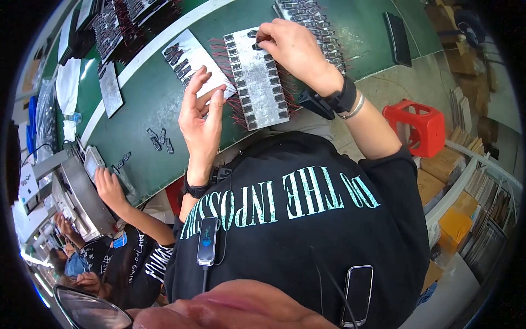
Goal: The person picks up a tray of speakers, sets it down, and then picks up individual speakers and plastic housings, fitting them together by hand before placing the assembled units back onto the tray.
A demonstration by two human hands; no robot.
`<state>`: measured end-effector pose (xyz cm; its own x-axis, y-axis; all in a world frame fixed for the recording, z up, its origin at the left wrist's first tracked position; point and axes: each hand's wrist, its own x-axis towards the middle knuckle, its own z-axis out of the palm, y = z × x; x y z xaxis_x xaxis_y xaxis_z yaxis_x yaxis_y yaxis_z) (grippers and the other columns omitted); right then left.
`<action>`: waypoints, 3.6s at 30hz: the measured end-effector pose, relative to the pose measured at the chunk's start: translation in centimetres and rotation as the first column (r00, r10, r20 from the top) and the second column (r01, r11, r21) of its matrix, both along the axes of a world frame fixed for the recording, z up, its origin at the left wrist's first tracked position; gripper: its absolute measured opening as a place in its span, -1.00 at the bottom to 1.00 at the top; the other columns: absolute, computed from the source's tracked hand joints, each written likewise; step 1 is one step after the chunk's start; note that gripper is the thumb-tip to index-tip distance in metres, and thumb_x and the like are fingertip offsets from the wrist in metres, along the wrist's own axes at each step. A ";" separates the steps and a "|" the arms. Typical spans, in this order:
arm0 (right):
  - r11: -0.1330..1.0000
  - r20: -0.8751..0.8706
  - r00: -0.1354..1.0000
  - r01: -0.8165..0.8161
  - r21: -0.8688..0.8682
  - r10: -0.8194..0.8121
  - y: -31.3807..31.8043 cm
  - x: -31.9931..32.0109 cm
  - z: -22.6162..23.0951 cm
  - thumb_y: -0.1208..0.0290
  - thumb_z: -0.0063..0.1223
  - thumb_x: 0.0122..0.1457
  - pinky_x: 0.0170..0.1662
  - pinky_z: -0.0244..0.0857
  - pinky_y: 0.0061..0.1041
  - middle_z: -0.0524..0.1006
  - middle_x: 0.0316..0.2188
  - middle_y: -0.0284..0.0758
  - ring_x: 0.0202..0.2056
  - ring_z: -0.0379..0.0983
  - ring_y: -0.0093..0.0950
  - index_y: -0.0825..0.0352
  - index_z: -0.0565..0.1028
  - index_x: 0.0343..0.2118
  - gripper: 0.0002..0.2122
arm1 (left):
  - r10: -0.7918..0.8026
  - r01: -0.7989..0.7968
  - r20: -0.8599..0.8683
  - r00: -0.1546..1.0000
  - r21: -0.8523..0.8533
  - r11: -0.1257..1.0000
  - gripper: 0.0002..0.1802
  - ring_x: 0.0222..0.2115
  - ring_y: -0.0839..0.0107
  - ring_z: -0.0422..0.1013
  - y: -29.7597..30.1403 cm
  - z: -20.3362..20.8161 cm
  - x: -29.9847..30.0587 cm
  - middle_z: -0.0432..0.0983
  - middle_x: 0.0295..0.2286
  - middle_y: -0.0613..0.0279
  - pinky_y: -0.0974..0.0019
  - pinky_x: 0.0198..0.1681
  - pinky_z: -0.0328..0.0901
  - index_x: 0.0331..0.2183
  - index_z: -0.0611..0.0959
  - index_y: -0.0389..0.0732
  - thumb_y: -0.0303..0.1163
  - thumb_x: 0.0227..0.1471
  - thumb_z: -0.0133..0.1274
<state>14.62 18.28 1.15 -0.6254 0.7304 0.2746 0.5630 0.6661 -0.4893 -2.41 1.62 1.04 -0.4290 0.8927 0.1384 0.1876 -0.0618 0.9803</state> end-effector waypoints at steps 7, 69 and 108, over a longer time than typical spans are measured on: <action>0.988 0.044 0.999 0.014 0.156 -0.021 -0.8 -0.1 0.1 0.43 0.19 0.09 -0.19 0.36 -0.37 0.52 -0.40 -0.30 -0.30 0.46 -0.26 0.30 0.57 -0.30 -0.87 | 0.015 -0.015 -0.031 0.999 -0.021 1.000 -0.72 -0.20 0.34 0.60 -1.0 -0.7 -0.7 0.41 0.10 0.00 0.39 -0.26 0.50 -0.07 0.61 -0.30 -0.56 0.13 0.10; 0.571 -0.450 0.888 -0.417 -0.707 0.092 -7.2 -4.9 2.2 0.55 0.08 0.24 -0.16 0.39 -0.67 0.57 -0.30 -0.43 -0.25 0.47 -0.71 0.44 0.53 -0.14 -0.84 | 0.164 -0.153 0.401 0.901 -0.060 0.986 -0.72 -0.29 0.41 0.59 -3.3 -1.0 -0.3 0.65 -0.30 0.09 0.40 -0.17 0.48 -0.08 0.61 -0.42 -0.50 0.19 0.11; 0.863 -0.146 0.926 -0.377 -0.336 0.347 -7.9 -2.7 1.8 0.46 0.00 0.24 -0.27 0.34 -0.29 0.53 -0.41 -0.12 -0.35 0.49 -0.14 0.39 0.39 -0.22 -0.86 | 0.088 -0.060 0.257 0.962 -0.115 0.992 -0.78 -0.32 0.51 0.58 -3.8 -1.3 0.8 0.66 -0.33 0.19 0.48 -0.19 0.45 -0.14 0.66 -0.40 -0.56 0.16 0.10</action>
<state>11.91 10.43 2.98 -0.8519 0.5137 0.1016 0.2660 0.5916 -0.7611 -1.63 -2.16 -0.26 -0.5028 0.8607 -0.0806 -0.0758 0.0490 0.9959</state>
